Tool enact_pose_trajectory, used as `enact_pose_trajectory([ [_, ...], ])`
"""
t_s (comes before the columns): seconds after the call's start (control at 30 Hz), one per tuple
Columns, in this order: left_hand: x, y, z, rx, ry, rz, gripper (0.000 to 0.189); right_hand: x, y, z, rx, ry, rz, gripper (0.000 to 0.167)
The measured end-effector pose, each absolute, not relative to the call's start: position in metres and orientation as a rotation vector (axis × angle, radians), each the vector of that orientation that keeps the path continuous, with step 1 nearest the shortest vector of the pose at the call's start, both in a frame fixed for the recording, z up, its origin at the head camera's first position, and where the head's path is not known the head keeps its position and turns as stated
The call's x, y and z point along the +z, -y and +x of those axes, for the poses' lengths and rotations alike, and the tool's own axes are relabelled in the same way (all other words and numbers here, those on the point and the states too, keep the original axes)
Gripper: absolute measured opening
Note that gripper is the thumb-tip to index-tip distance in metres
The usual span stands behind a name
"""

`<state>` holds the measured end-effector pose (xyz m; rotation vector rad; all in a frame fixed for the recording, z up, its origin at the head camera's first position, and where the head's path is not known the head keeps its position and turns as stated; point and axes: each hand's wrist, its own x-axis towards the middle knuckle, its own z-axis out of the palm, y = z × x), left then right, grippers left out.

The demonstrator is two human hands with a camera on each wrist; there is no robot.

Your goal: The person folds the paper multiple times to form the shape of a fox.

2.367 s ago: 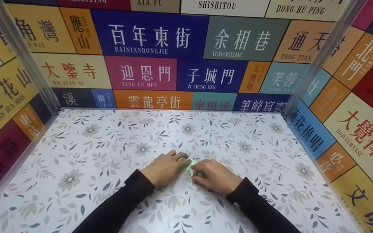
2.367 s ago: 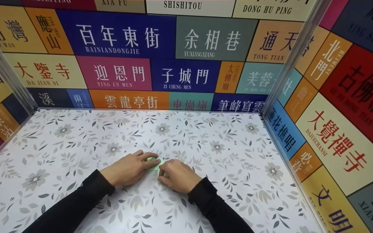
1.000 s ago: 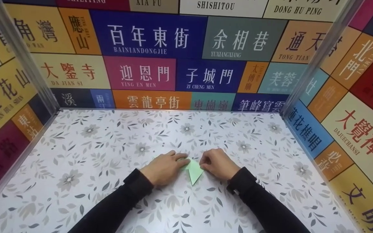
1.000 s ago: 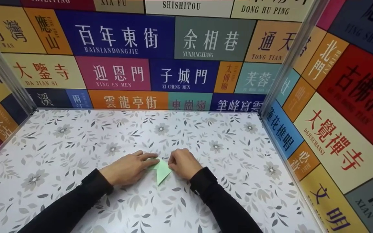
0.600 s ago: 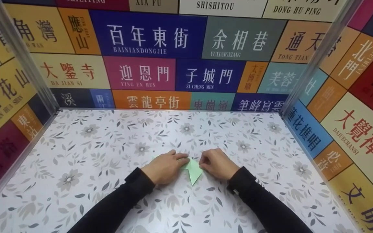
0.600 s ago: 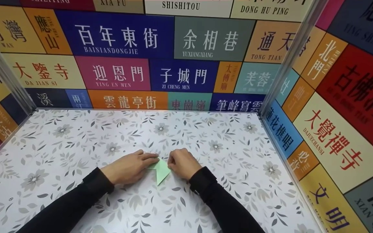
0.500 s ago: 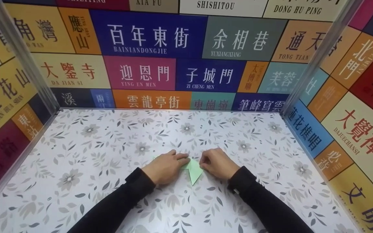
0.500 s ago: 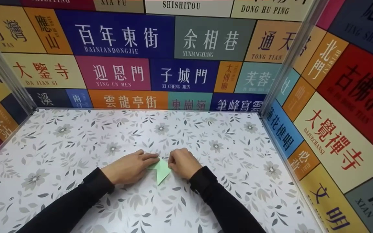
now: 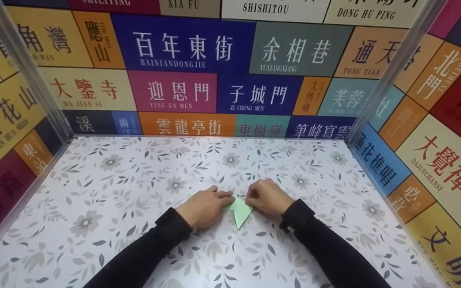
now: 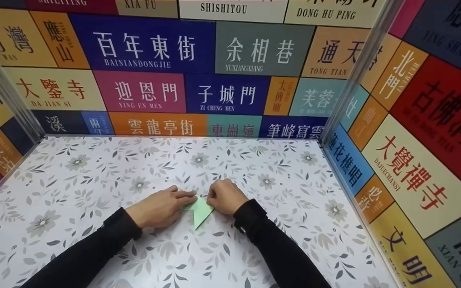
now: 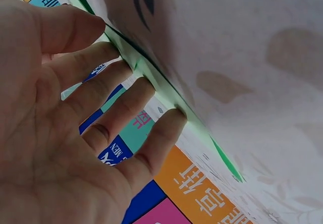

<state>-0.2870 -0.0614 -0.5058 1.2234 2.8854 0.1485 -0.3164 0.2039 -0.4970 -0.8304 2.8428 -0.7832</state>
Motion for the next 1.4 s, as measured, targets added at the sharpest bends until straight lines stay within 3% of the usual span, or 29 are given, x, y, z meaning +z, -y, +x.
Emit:
enact_pose_trajectory([
  [0.6, -0.506, 0.062, -0.290, 0.145, -2.870, 1.254, 0.053, -0.497, -0.175, -0.350, -0.749, -2.829, -0.757, 0.008],
  [1.4, -0.505, 0.061, -0.289, 0.149, -2.869, 1.193, 0.059, -0.506, -0.180, -0.343, -0.772, -2.873, -0.858, 0.008],
])
